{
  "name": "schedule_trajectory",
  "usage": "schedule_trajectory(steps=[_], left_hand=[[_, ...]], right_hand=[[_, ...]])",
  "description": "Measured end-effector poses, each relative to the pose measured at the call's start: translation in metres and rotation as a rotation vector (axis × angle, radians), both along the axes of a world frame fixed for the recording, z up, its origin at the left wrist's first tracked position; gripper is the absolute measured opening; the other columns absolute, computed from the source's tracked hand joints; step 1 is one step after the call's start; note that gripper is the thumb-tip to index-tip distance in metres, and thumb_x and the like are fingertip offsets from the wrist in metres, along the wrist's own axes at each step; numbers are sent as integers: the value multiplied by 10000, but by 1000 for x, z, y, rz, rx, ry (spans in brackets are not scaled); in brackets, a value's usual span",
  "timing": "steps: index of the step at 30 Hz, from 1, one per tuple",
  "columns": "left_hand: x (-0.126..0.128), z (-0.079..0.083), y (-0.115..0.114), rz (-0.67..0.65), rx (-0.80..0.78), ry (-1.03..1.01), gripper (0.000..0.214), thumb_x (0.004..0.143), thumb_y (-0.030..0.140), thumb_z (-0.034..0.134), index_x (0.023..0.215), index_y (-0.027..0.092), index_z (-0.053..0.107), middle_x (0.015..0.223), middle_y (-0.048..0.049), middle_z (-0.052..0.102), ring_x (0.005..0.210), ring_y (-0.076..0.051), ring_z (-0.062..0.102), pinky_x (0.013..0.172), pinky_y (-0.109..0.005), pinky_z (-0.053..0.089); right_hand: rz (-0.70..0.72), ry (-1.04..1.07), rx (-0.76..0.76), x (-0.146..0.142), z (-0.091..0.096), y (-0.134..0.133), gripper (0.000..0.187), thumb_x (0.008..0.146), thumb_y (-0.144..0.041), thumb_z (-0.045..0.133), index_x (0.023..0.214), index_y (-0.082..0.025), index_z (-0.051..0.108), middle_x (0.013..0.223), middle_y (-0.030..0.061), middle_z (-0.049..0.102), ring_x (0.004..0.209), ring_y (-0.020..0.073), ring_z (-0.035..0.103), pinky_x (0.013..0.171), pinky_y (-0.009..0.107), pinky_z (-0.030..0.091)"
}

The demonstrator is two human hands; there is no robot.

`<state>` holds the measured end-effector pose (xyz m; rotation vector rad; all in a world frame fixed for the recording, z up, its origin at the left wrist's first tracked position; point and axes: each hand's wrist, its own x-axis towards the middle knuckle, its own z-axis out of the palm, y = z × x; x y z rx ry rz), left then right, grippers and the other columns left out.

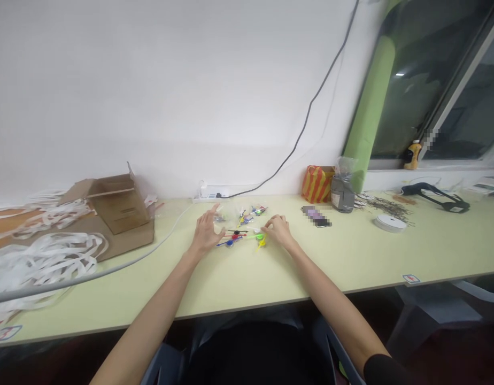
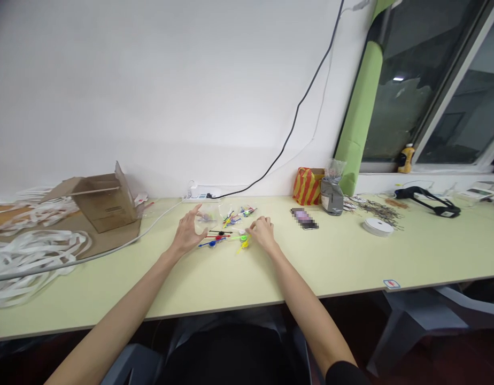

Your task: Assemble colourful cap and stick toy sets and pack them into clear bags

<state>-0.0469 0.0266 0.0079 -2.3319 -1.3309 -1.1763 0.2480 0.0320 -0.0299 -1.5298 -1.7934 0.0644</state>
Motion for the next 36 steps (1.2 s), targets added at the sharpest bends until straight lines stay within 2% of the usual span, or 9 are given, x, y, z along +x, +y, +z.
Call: schedule_trajectory(steps=[4,7,11,16,21,25,28,32,36], left_hand=[[-1,-3,3,-16,-13,6,845,821,261,606,1573,236,221,1287,-117,585,1226,-309,531,1053,-472,411],[0,-4,3,-57,-29,5,829,847,231,551,1587,250,179,1321,-123,545,1246,-301,505,1052,-468,420],[3,-4,0,-47,-54,47,831,847,187,515,1595,257,160,1343,-126,516,1229,-306,497,1030,-472,441],[6,-5,-3,18,-68,90,833,839,159,517,1592,284,182,1357,-125,509,1223,-325,506,970,-474,475],[9,-5,-5,35,-58,132,849,835,145,516,1600,270,170,1358,-143,500,1238,-330,509,964,-469,477],[16,-6,-9,-19,-72,184,836,849,179,536,1598,264,176,1420,-143,477,1328,-344,451,1009,-480,452],[23,-7,-12,-40,-66,196,817,864,234,571,1591,256,198,1423,-138,488,1358,-353,429,1017,-478,447],[24,-4,-13,12,-67,152,850,823,167,584,1584,258,217,1397,-139,505,1315,-355,470,1003,-478,460],[14,-1,-9,79,-68,62,873,799,157,592,1582,265,222,1332,-130,525,1218,-342,533,954,-471,500]], right_hand=[[6,4,-55,4,-12,6,215,779,-322,796,632,-196,703,860,113,638,964,276,533,819,378,452],[-4,70,9,2,-12,9,159,825,-280,735,689,-201,708,884,98,647,949,259,538,826,369,447],[33,258,200,1,5,7,178,932,-278,564,868,-197,709,932,85,655,922,239,556,875,388,444],[228,455,363,-12,29,-9,265,997,-270,419,931,-194,664,936,88,661,895,224,595,807,349,472],[399,485,345,-36,31,-25,249,982,-277,474,942,-205,709,904,67,671,836,208,604,757,332,493],[491,393,329,-55,23,-30,209,943,-349,621,839,-221,751,815,52,636,821,212,596,754,336,496],[474,297,367,-62,19,-32,228,919,-375,674,770,-211,726,791,47,597,816,209,576,768,338,492],[320,342,379,-51,18,-23,209,970,-337,592,851,-200,694,869,57,620,826,203,564,762,324,483],[266,189,182,-21,15,-6,101,911,-257,657,953,-210,736,943,60,660,899,216,570,840,345,468]])
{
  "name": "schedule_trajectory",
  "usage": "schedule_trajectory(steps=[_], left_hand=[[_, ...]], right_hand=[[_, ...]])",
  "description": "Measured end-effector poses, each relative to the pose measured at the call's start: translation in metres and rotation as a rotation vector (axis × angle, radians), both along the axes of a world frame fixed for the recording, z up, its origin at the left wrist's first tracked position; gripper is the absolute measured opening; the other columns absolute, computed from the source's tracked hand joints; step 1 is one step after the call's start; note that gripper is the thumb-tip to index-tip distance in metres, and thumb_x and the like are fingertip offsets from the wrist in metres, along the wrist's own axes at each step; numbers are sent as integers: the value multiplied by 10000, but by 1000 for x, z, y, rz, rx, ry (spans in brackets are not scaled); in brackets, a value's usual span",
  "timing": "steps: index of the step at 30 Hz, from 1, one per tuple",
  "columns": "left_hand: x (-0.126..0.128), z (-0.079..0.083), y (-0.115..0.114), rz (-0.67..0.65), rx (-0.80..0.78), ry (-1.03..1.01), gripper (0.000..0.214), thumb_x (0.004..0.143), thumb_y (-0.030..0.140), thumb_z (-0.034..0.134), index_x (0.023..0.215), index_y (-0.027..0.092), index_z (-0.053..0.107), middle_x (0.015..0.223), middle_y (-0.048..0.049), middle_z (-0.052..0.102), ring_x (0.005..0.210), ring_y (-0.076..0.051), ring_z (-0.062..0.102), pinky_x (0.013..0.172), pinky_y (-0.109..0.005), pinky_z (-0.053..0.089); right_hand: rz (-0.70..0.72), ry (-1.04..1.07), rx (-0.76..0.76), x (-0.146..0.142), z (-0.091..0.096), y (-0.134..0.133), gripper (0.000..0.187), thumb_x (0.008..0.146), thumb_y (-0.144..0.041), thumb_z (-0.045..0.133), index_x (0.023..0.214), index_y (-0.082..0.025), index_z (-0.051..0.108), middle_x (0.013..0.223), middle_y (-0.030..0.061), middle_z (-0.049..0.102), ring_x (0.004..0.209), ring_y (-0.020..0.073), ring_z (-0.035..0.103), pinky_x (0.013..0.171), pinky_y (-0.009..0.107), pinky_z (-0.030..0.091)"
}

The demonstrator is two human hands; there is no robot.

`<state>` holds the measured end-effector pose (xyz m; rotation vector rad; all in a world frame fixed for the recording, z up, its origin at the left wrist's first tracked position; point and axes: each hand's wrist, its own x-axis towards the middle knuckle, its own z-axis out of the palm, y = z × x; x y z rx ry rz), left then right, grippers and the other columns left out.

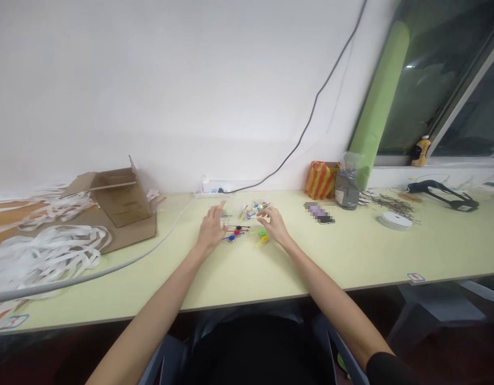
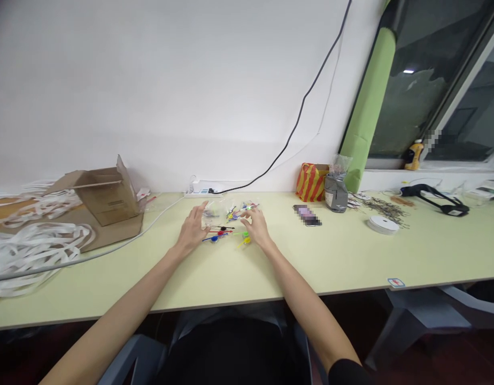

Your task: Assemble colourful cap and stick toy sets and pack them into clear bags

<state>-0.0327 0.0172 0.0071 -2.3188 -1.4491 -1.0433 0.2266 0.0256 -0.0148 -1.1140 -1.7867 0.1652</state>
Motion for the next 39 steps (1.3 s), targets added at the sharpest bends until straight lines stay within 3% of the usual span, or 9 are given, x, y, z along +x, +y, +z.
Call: schedule_trajectory(steps=[4,7,11,15,20,27,32,39], left_hand=[[-10,0,5,51,-18,-66,890,783,167,606,1579,275,223,1316,-124,513,1197,-332,548,921,-453,525],[-10,-1,7,62,-48,-81,900,780,167,612,1579,284,216,1320,-115,506,1202,-316,548,914,-429,531],[-6,-3,5,56,-77,-55,882,806,181,605,1583,293,203,1329,-101,506,1206,-297,549,936,-413,527],[-2,-4,2,44,-100,-7,881,808,187,613,1583,295,210,1348,-101,495,1200,-301,550,937,-415,526],[0,-4,1,26,-102,52,883,814,181,609,1588,279,196,1352,-117,491,1284,-325,497,956,-434,511],[5,-6,-1,-17,-101,111,910,803,178,638,1590,287,193,1424,-128,458,1354,-340,440,1009,-456,476],[8,-7,-2,-51,-100,128,886,810,210,660,1583,277,231,1427,-130,460,1325,-344,460,1011,-457,468],[8,-8,-1,-51,-98,153,882,826,246,664,1588,257,221,1422,-142,460,1302,-346,475,999,-459,468]], right_hand=[[75,-318,-210,22,-9,10,111,786,-225,785,897,-234,785,941,57,683,969,235,577,858,328,444],[87,-372,-260,25,-12,13,91,766,-200,786,854,-220,783,921,51,692,937,218,599,821,291,439],[10,-258,-221,24,-8,15,114,810,-176,721,913,-210,755,907,49,706,884,202,622,787,285,441],[-56,2,-142,23,-2,14,154,866,-302,679,969,-208,743,795,36,697,770,205,625,755,308,458],[107,279,-68,14,5,9,208,873,-310,638,989,-197,769,902,67,745,783,207,646,741,315,488],[272,189,49,-7,11,-9,214,909,-242,589,991,-232,787,932,58,734,843,201,646,764,323,496],[237,185,143,-18,11,-18,111,873,-241,665,923,-213,761,895,66,735,806,208,634,763,343,507],[246,232,96,-22,14,-23,129,890,-253,638,892,-243,767,932,56,756,887,221,652,765,341,523]])
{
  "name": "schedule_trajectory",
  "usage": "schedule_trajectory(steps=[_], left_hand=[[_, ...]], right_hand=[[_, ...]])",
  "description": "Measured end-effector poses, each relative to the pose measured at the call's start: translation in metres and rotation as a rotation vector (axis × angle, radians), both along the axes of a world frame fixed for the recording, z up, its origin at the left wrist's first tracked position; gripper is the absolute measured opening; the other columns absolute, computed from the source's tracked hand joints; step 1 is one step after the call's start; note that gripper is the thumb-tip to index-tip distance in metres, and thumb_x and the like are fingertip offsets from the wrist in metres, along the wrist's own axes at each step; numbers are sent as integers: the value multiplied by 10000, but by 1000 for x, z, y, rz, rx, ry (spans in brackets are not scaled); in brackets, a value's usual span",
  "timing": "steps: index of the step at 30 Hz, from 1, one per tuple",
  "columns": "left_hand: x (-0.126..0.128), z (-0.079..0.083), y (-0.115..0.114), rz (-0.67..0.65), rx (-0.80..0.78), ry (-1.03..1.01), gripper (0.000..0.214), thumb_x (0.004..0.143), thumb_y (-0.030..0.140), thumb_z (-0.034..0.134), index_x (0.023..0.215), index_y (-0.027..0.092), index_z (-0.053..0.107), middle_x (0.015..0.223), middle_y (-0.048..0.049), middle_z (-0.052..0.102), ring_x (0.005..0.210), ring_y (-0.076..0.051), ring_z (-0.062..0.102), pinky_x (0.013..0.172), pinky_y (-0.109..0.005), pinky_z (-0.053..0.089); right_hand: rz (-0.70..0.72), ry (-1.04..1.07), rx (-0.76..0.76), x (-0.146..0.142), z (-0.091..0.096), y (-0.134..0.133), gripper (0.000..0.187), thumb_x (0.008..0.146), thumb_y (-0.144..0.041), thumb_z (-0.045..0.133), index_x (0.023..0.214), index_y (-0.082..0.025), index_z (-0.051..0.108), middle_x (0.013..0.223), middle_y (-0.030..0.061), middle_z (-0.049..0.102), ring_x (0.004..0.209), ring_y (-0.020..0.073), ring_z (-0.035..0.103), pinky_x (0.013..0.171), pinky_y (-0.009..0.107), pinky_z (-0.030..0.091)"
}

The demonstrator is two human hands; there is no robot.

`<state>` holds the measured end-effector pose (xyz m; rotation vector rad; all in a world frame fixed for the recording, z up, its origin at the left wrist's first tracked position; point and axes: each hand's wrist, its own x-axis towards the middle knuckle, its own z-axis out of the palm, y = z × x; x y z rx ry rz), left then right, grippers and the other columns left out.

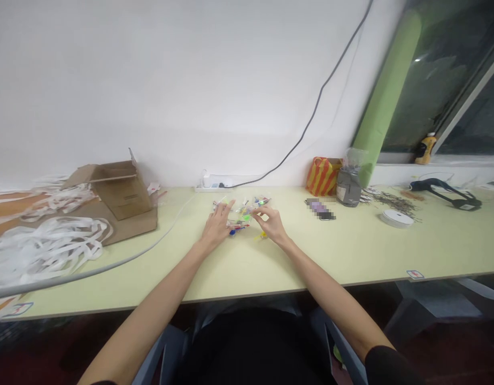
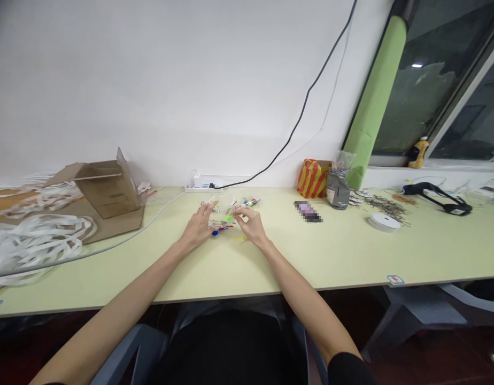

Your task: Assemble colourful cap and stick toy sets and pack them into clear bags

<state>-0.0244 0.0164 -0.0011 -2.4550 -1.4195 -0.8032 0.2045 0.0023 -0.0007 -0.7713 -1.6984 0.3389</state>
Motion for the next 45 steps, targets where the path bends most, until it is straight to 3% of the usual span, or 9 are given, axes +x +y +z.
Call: schedule_trajectory(steps=[6,11,17,23,28,32,38,42,45], left_hand=[[0,1,-2,8,9,1,872,836,275,667,1588,242,225,1427,-153,455,1330,-362,450,1018,-483,461],[0,0,-1,-2,6,-16,895,814,252,685,1586,259,232,1424,-141,462,1316,-354,470,1030,-477,463],[2,1,-2,8,7,-27,845,831,191,606,1586,251,232,1431,-143,459,1331,-339,457,1022,-471,468],[3,1,-2,-17,4,-40,796,886,294,592,1586,256,215,1432,-142,459,1340,-328,446,1047,-471,441],[2,3,-3,7,-3,-103,792,871,297,594,1575,246,234,1416,-138,465,1341,-328,446,1049,-460,445],[-1,7,-4,42,-2,-165,766,864,266,575,1563,258,262,1385,-119,484,1335,-312,447,1021,-438,472],[-5,8,-2,88,-21,-202,775,840,241,585,1552,272,281,1372,-108,488,1237,-289,521,953,-414,510],[-5,7,-1,82,-23,-200,771,847,240,575,1556,273,273,1370,-106,493,1263,-294,510,962,-421,508],[-5,6,-2,59,-14,-186,777,857,245,571,1566,274,253,1386,-108,486,1349,-309,451,1009,-434,486]], right_hand=[[56,0,-51,-6,0,-4,128,885,-321,664,895,-223,746,920,60,754,870,217,684,832,353,522],[21,32,-52,-10,-2,-3,175,864,-378,669,903,-210,639,893,49,713,844,208,667,768,328,505],[-96,16,-56,-11,-5,-3,195,857,-367,668,760,-217,589,820,36,674,787,193,587,730,316,473],[-97,71,-58,-15,-7,-4,249,850,-408,726,717,-211,653,831,55,645,813,203,564,704,318,459],[-15,6,-37,-15,0,-6,239,948,-383,618,848,-217,758,949,76,634,941,212,586,735,310,465],[-124,39,-24,10,9,3,227,974,-289,546,1000,-208,757,965,75,628,852,185,571,758,310,474],[57,-427,-354,59,-1,21,137,715,-191,784,852,-196,780,896,55,695,768,172,596,682,274,469],[55,-528,-591,69,-8,24,86,700,-248,792,704,-176,745,704,24,688,609,143,563,548,243,403],[105,-534,-658,70,-5,23,166,721,-268,741,609,-164,677,577,-2,622,536,124,514,500,236,354]])
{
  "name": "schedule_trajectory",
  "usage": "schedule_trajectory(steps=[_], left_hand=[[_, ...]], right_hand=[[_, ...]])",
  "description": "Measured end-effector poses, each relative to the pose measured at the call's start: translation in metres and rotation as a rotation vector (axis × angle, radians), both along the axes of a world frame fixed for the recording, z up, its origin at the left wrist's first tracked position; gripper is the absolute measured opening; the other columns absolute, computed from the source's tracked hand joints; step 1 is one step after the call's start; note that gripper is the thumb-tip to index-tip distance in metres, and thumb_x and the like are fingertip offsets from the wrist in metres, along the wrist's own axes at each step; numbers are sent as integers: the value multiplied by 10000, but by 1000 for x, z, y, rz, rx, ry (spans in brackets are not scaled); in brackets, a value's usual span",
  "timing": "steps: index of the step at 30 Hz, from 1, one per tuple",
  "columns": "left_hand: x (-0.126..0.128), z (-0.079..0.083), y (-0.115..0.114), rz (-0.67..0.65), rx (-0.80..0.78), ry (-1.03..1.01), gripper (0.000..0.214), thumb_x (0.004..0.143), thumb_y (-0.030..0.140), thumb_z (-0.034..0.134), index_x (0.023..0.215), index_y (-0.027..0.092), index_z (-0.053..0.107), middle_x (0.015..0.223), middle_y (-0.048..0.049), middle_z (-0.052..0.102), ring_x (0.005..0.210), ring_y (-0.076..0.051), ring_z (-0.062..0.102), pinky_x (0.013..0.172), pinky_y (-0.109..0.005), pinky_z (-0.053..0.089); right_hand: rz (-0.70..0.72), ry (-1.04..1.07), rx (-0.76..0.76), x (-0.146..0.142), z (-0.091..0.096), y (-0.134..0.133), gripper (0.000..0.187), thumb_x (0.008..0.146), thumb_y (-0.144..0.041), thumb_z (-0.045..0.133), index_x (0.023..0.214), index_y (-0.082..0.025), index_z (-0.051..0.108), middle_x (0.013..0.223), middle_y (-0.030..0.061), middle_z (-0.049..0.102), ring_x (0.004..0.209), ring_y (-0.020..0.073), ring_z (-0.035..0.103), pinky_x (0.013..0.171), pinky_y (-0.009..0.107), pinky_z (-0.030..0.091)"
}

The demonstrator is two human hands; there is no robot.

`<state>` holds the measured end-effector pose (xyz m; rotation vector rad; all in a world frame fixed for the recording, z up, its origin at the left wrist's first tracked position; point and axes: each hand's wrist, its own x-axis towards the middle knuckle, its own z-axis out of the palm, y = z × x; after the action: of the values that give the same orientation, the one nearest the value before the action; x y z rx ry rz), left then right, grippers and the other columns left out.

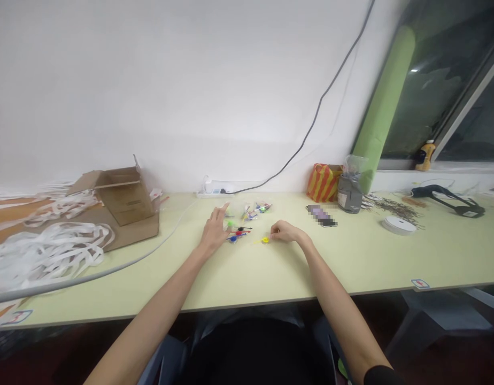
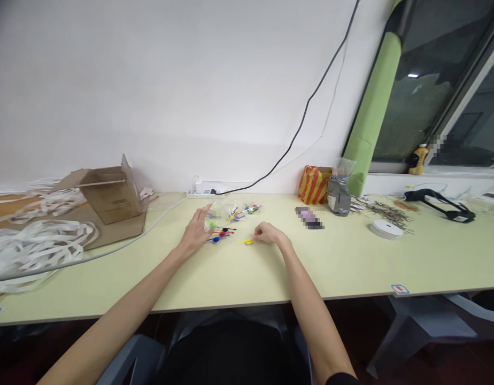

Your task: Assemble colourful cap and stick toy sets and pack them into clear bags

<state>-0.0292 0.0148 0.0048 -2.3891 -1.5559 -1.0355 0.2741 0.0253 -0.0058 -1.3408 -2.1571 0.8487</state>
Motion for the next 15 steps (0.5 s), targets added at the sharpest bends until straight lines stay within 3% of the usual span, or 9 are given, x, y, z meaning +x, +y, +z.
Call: schedule_trajectory(steps=[4,8,15], left_hand=[[-1,-3,2,-16,12,41,818,843,244,595,1576,275,233,1396,-119,482,1411,-336,386,1028,-464,471],[-1,-7,4,-30,8,67,827,841,246,605,1576,278,228,1412,-124,475,1384,-332,417,1012,-473,479],[7,-6,2,-48,20,73,802,876,439,647,1565,270,273,1424,-128,482,1336,-338,473,1012,-458,483]], right_hand=[[34,284,60,0,9,0,270,819,-391,624,695,-154,658,559,-16,572,521,113,494,501,230,363],[-100,518,219,-5,16,1,383,856,-524,588,747,-160,640,559,-21,543,508,112,471,498,235,369],[-132,657,368,-55,18,-19,332,801,-512,718,770,-183,741,692,62,716,636,186,637,569,281,447]])
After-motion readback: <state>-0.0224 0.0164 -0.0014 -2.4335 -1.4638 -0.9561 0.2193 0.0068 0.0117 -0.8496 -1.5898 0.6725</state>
